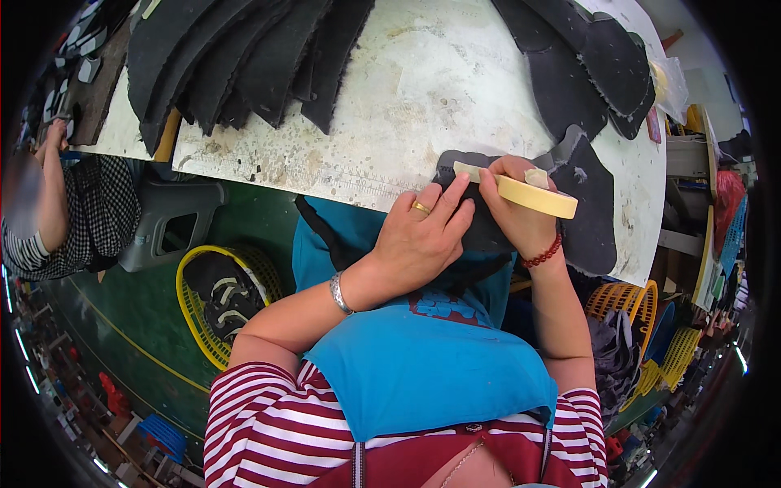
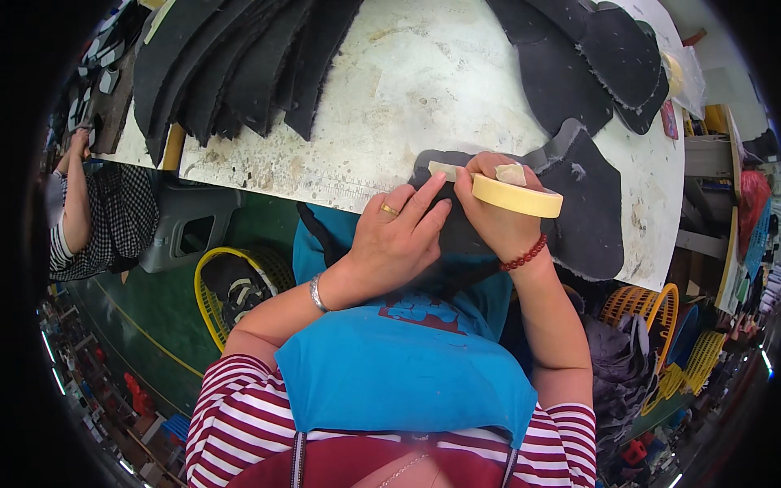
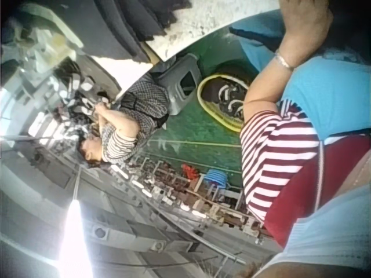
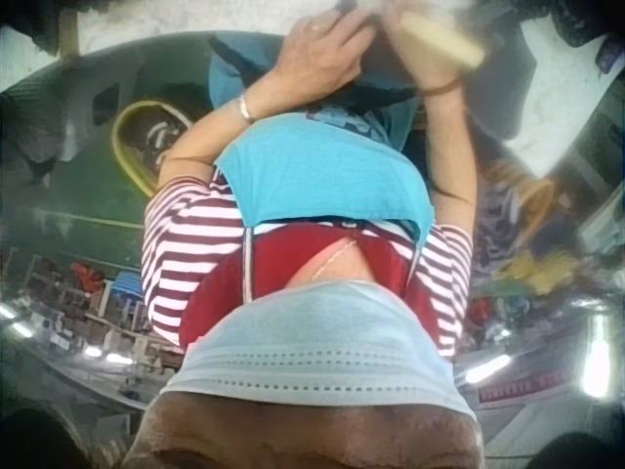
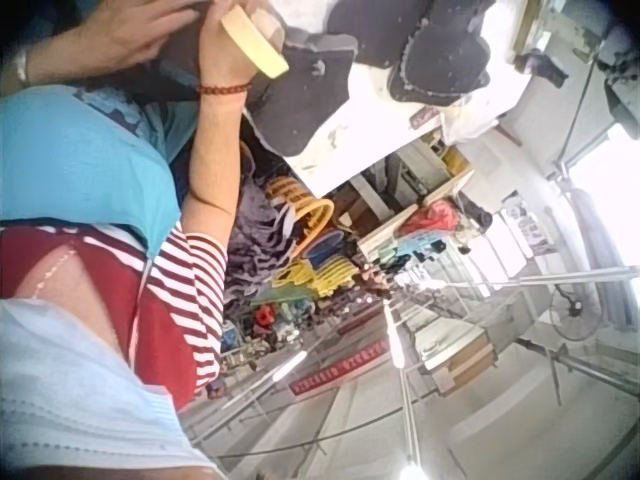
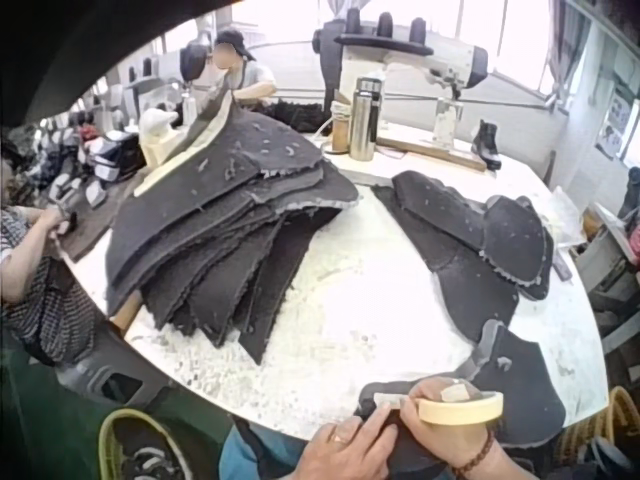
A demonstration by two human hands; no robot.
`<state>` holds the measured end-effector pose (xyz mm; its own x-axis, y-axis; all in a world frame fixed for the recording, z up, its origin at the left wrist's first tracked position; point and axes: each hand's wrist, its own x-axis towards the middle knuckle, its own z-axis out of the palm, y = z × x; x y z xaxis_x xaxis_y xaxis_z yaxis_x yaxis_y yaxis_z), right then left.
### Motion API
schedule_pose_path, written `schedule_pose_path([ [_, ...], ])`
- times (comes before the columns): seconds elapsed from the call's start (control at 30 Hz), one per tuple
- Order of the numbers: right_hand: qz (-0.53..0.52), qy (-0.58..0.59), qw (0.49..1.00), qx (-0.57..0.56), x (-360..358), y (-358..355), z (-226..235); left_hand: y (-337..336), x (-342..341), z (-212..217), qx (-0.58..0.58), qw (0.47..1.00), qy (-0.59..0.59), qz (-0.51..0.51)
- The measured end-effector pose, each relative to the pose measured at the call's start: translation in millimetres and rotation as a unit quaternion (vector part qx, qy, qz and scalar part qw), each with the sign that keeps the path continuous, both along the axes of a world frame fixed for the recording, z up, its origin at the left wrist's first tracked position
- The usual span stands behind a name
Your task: Applying adhesive tape to the edges of black shoe upper components.
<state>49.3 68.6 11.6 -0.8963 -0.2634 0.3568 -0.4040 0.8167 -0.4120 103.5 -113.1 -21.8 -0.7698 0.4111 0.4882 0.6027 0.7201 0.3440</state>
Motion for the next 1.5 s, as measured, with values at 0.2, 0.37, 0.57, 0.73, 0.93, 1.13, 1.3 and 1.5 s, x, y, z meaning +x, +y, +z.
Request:
schedule_pose_path([
  [0.2, 0.016, 0.061, 0.996, 0.068, -1, 7, -8, 2, 1, 2, -0.010, 1.000, -0.017, -0.001],
  [0.37, -0.003, 0.089, 0.987, 0.135, 1, 16, 2, 2, 0, 1, -0.038, 0.999, -0.021, 0.012],
  [0.57, -0.001, -0.259, 0.809, -0.528, -9, 28, 1, 1, -1, 1, -0.088, 0.996, -0.014, 0.025],
  [0.73, 0.028, -0.084, 0.980, -0.179, -14, 44, 7, 0, -2, 4, -0.093, 0.995, -0.021, 0.020],
  [0.93, 0.071, 0.055, 0.993, 0.073, -21, 76, 4, 0, -2, 1, -0.085, 0.995, -0.039, 0.017],
  [1.13, 0.047, 0.124, 0.978, 0.162, -16, 71, -9, 1, -13, 17, -0.082, 0.992, -0.090, -0.014],
  [1.3, 0.016, 0.149, 0.971, 0.184, 0, 49, -9, -12, -52, 26, -0.172, 0.985, -0.005, -0.012],
  [1.5, -0.072, 0.093, 0.979, 0.165, 14, 29, -21, 25, -31, 34, 0.005, 0.986, -0.076, -0.148],
])
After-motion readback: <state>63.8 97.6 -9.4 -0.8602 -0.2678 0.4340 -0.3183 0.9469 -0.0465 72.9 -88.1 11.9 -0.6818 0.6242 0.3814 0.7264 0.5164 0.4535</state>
